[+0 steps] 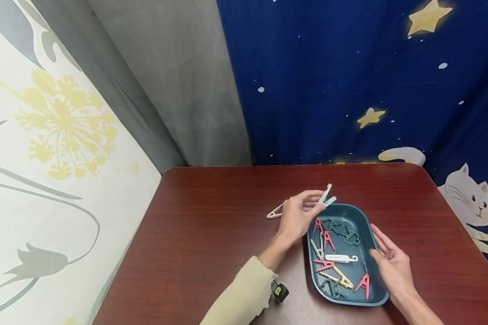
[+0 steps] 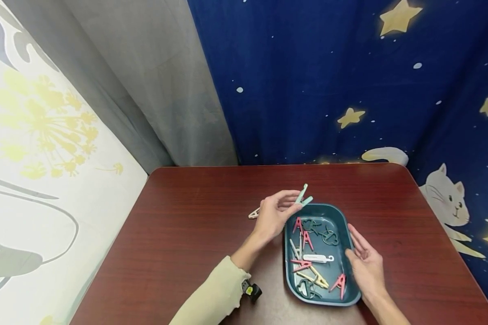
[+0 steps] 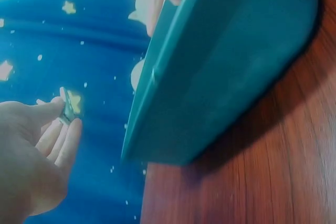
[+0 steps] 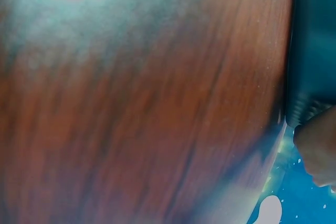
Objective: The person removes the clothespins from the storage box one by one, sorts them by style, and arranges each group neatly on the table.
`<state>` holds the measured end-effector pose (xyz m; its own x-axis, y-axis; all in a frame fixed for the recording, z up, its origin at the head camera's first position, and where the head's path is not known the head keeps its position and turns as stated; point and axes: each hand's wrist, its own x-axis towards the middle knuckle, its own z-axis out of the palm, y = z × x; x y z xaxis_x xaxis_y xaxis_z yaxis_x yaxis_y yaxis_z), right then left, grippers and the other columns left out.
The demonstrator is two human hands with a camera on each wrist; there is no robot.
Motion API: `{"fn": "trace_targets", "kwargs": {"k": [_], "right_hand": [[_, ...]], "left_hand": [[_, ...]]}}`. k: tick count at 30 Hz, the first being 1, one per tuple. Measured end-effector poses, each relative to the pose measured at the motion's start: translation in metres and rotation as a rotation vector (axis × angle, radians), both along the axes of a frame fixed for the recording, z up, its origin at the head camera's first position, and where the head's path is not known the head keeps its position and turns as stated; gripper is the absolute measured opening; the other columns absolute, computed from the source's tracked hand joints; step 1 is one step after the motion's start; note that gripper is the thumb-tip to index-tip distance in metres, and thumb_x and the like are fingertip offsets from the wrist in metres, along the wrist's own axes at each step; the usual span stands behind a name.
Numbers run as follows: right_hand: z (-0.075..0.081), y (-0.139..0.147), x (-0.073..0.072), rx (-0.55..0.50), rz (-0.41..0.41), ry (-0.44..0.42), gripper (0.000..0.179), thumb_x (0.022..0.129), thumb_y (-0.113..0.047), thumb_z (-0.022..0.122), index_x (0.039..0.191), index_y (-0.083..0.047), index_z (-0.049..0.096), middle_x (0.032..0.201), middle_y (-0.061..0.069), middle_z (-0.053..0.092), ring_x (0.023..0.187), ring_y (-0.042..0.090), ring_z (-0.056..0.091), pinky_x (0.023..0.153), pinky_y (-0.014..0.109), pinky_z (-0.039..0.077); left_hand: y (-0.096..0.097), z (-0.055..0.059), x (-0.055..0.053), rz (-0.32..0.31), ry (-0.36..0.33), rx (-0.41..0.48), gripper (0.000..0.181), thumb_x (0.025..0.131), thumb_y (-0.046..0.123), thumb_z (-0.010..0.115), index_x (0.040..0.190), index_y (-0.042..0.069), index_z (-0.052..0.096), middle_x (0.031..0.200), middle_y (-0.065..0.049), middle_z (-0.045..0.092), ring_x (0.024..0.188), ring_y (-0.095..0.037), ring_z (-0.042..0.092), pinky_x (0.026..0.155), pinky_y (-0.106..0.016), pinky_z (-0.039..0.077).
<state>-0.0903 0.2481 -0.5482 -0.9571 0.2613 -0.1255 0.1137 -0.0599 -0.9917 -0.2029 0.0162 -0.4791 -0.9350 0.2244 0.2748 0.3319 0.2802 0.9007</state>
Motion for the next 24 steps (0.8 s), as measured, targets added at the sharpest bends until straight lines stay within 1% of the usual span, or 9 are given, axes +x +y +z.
{"fn": "trace_targets", "kwargs": {"k": [4, 8, 13, 16, 19, 21, 24], "right_hand": [[-0.002, 0.001, 0.000, -0.002, 0.002, 0.000, 0.066, 0.100, 0.012, 0.055, 0.163, -0.002, 0.037, 0.154, -0.002, 0.046, 0.115, -0.018, 0.057, 0.088, 0.006, 0.048], [-0.001, 0.001, 0.000, -0.015, 0.005, 0.005, 0.066, 0.101, 0.012, 0.055, 0.163, -0.002, 0.037, 0.152, -0.005, 0.048, 0.115, -0.018, 0.058, 0.088, 0.007, 0.049], [0.001, 0.001, 0.001, -0.004, 0.005, -0.013, 0.066, 0.101, 0.009, 0.055, 0.164, -0.005, 0.038, 0.155, -0.004, 0.047, 0.115, -0.018, 0.058, 0.086, 0.008, 0.051], [0.002, 0.000, 0.001, 0.008, 0.008, -0.017, 0.066, 0.101, 0.008, 0.056, 0.164, -0.006, 0.039, 0.156, -0.001, 0.046, 0.115, -0.018, 0.058, 0.086, 0.008, 0.051], [0.002, 0.000, 0.001, 0.005, 0.012, -0.004, 0.066, 0.101, 0.008, 0.056, 0.163, -0.005, 0.039, 0.156, -0.001, 0.046, 0.115, -0.018, 0.058, 0.087, 0.008, 0.050], [0.002, 0.000, 0.001, 0.000, 0.014, 0.006, 0.066, 0.101, 0.009, 0.056, 0.163, -0.005, 0.039, 0.155, -0.003, 0.047, 0.115, -0.017, 0.058, 0.087, 0.008, 0.050], [0.001, 0.001, 0.001, -0.008, 0.017, 0.017, 0.066, 0.101, 0.009, 0.056, 0.163, -0.005, 0.039, 0.153, -0.005, 0.049, 0.116, -0.017, 0.058, 0.087, 0.008, 0.050]], "left_hand": [[-0.016, -0.003, -0.006, 0.019, -0.032, 0.038, 0.032, 0.094, 0.011, 0.083, 0.125, 0.011, 0.077, 0.110, -0.002, 0.080, 0.095, -0.003, 0.075, 0.082, -0.018, 0.059], [-0.031, -0.008, -0.014, 0.049, -0.050, 0.066, 0.031, 0.093, 0.006, 0.083, 0.124, 0.007, 0.077, 0.108, -0.004, 0.080, 0.096, -0.006, 0.076, 0.084, -0.022, 0.060], [-0.050, -0.015, -0.021, 0.082, -0.083, 0.080, 0.030, 0.091, 0.003, 0.084, 0.121, 0.006, 0.078, 0.106, -0.004, 0.080, 0.096, -0.009, 0.076, 0.084, -0.025, 0.061], [-0.062, -0.020, -0.020, 0.093, -0.116, 0.099, 0.029, 0.091, 0.001, 0.084, 0.119, 0.005, 0.078, 0.105, -0.005, 0.080, 0.095, -0.011, 0.077, 0.080, -0.029, 0.063], [-0.073, -0.026, -0.019, 0.099, -0.149, 0.124, 0.028, 0.090, 0.000, 0.084, 0.117, 0.004, 0.079, 0.102, -0.006, 0.080, 0.092, -0.014, 0.078, 0.077, -0.033, 0.064], [-0.080, -0.030, -0.017, 0.105, -0.157, 0.112, 0.027, 0.089, 0.000, 0.085, 0.114, 0.005, 0.080, 0.100, -0.006, 0.080, 0.091, -0.015, 0.079, 0.077, -0.033, 0.064], [-0.089, -0.038, -0.014, 0.119, -0.141, 0.061, 0.026, 0.088, 0.003, 0.087, 0.113, 0.006, 0.080, 0.098, -0.005, 0.081, 0.090, -0.015, 0.079, 0.079, -0.027, 0.063]]}}
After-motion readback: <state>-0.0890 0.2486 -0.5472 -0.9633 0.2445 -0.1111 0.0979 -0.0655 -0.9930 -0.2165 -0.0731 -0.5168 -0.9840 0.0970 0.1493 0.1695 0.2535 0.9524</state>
